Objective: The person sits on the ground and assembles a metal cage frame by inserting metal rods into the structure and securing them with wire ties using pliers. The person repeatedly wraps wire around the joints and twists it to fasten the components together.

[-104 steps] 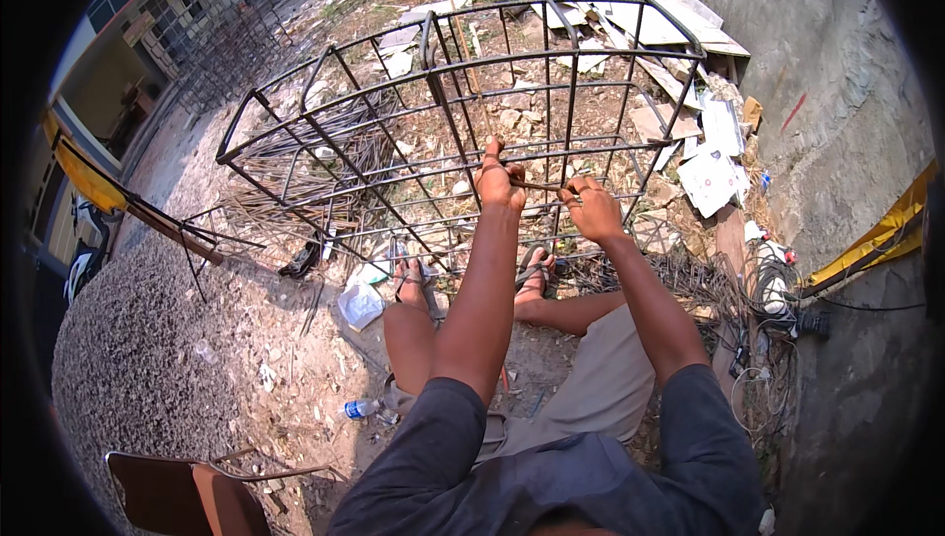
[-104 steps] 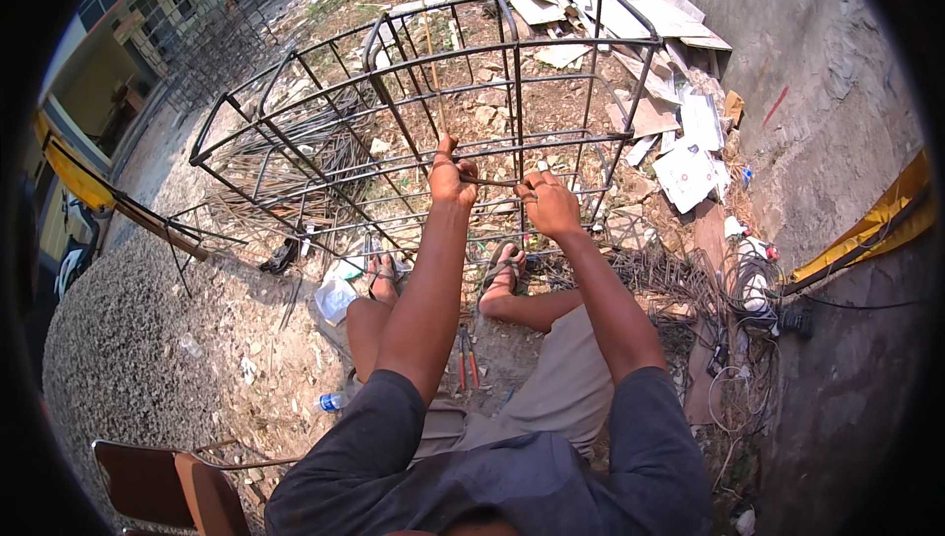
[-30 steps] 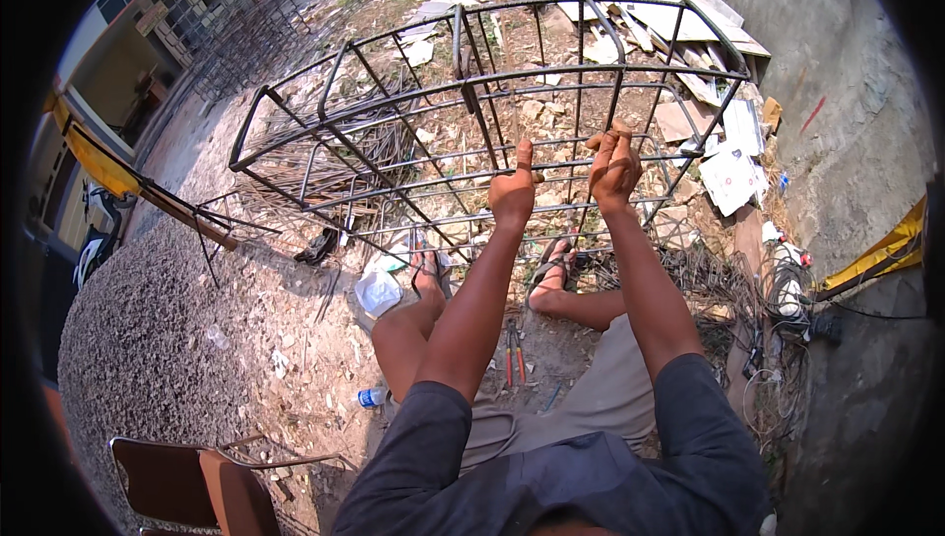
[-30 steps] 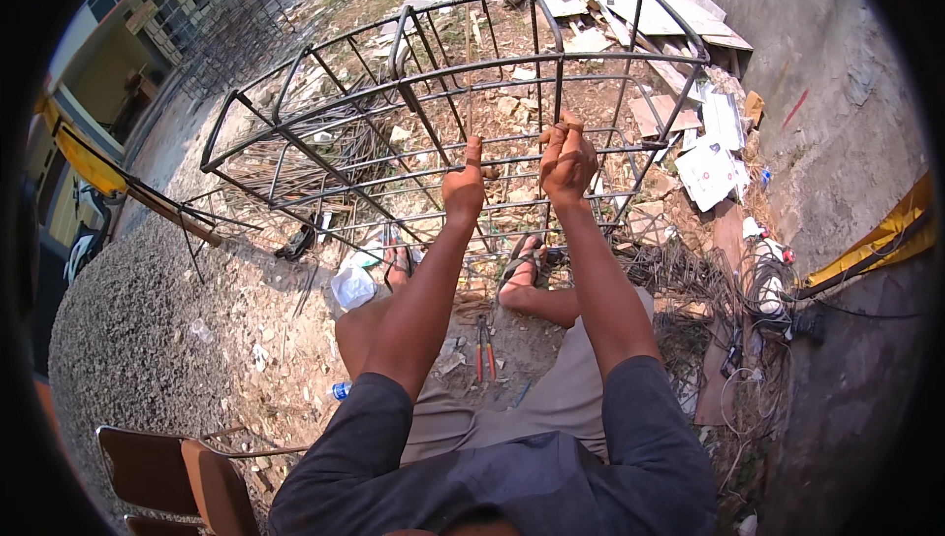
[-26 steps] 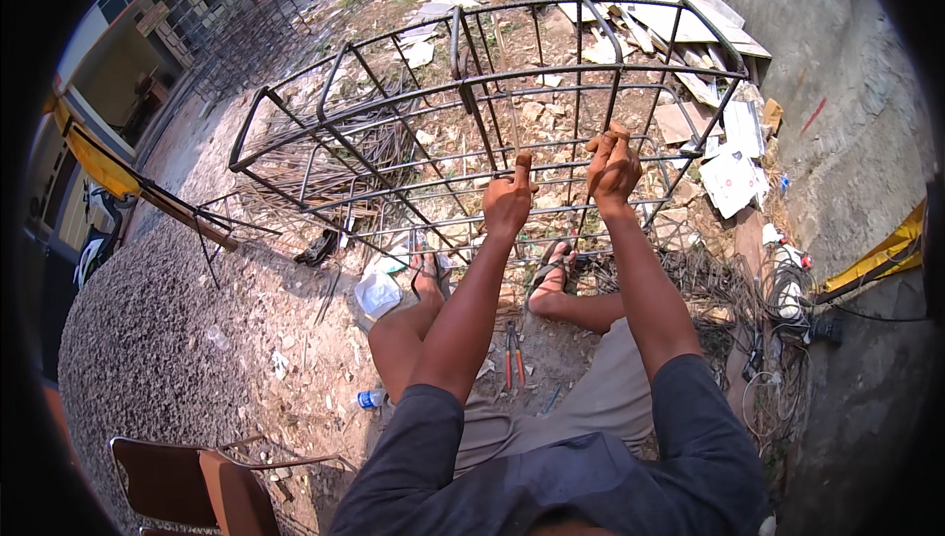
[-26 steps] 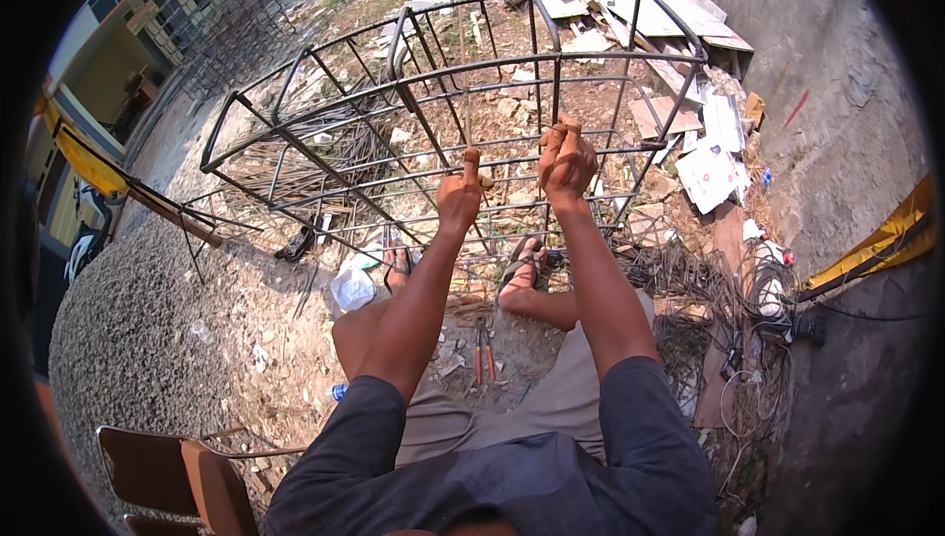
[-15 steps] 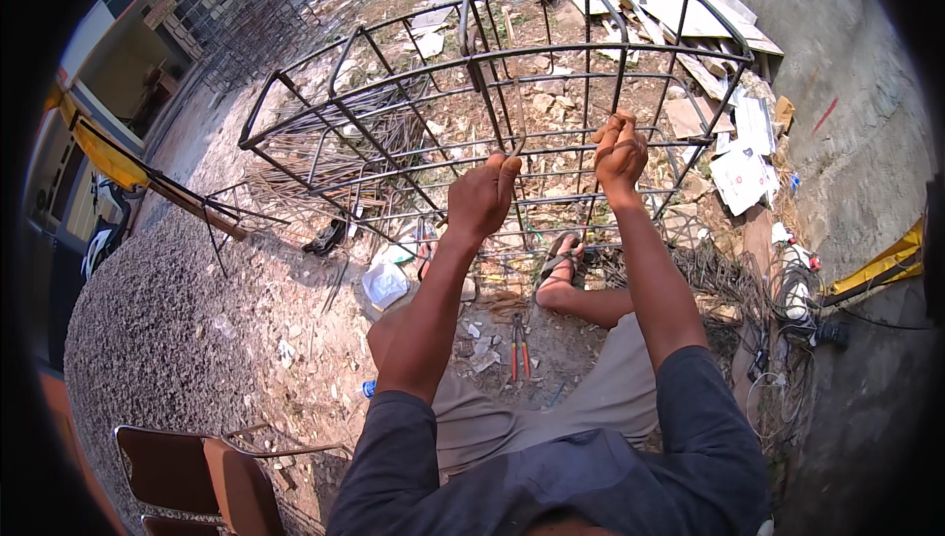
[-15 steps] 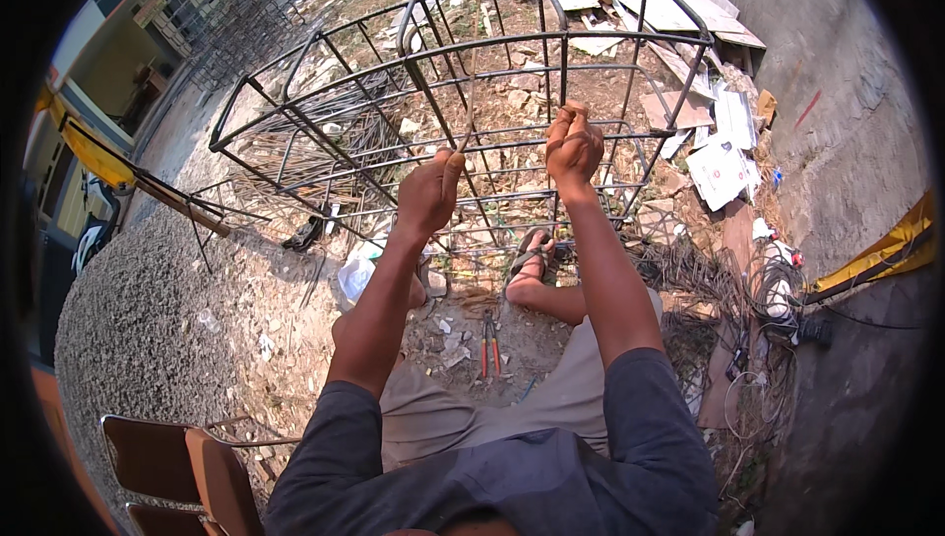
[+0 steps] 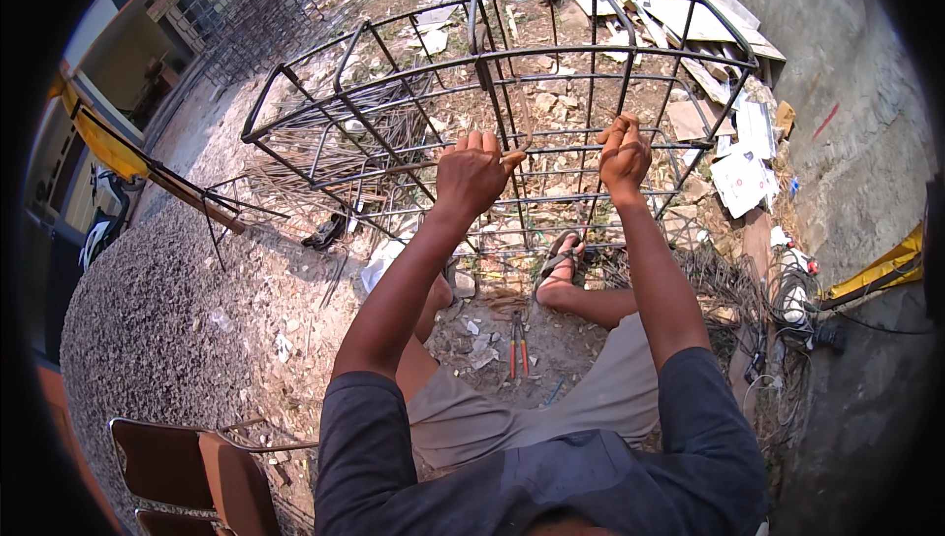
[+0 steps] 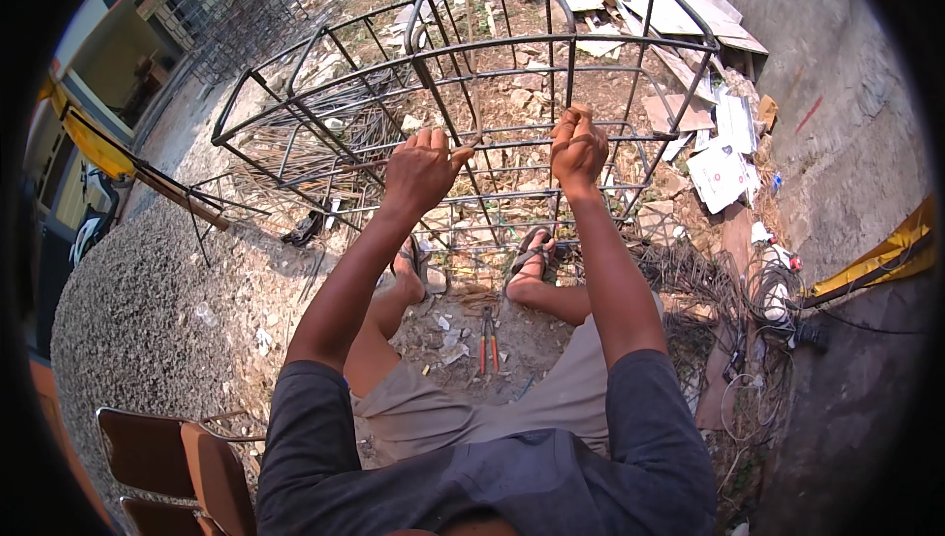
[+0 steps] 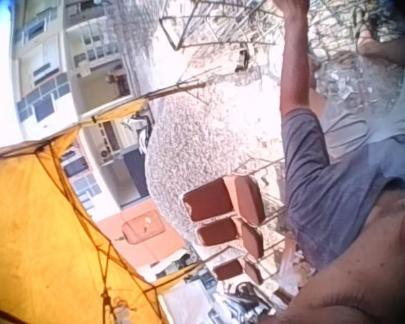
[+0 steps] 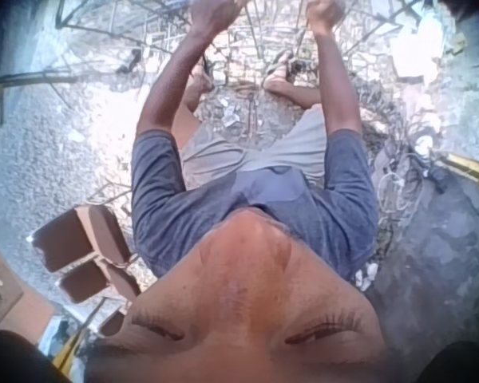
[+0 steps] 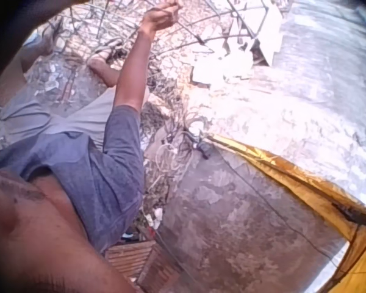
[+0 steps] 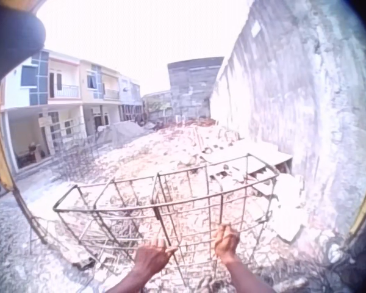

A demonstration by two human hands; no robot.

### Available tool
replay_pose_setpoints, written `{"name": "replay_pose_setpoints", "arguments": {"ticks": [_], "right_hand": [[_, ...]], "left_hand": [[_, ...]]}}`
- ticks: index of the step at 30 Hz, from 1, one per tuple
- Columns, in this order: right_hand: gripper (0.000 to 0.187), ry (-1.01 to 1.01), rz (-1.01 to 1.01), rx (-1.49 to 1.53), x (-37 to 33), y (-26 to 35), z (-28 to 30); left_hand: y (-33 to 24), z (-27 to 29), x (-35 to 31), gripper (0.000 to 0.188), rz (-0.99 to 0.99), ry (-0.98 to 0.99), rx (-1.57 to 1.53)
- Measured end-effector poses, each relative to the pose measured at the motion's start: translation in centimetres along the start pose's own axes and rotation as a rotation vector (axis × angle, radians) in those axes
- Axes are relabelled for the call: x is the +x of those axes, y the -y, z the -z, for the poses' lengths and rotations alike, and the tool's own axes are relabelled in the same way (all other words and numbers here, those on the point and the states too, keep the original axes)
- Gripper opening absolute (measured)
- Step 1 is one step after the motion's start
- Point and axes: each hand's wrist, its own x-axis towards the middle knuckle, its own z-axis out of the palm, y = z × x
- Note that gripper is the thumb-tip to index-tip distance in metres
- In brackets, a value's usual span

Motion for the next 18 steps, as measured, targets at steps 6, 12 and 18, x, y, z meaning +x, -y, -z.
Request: {"name": "replay_pose_setpoints", "arguments": {"ticks": [6, 12, 18], "right_hand": [[0.021, 0.013, 0.047, -0.123, 0.0, -1.0, -0.3], [0.03, 0.007, 0.065, -0.136, 0.2, -0.7, -0.5], [0.025, 0.024, 0.049, -0.112, -0.1, -0.2, -0.3]], "left_hand": [[0.7, -1.7, 0.7, 0.054, -0.013, -0.217, -0.022], [0.2, -2.2, 0.7, 0.051, 0.01, -0.203, -0.053], [1.2, -2.1, 0.7, 0.055, -0.001, -0.105, -0.077]]}}
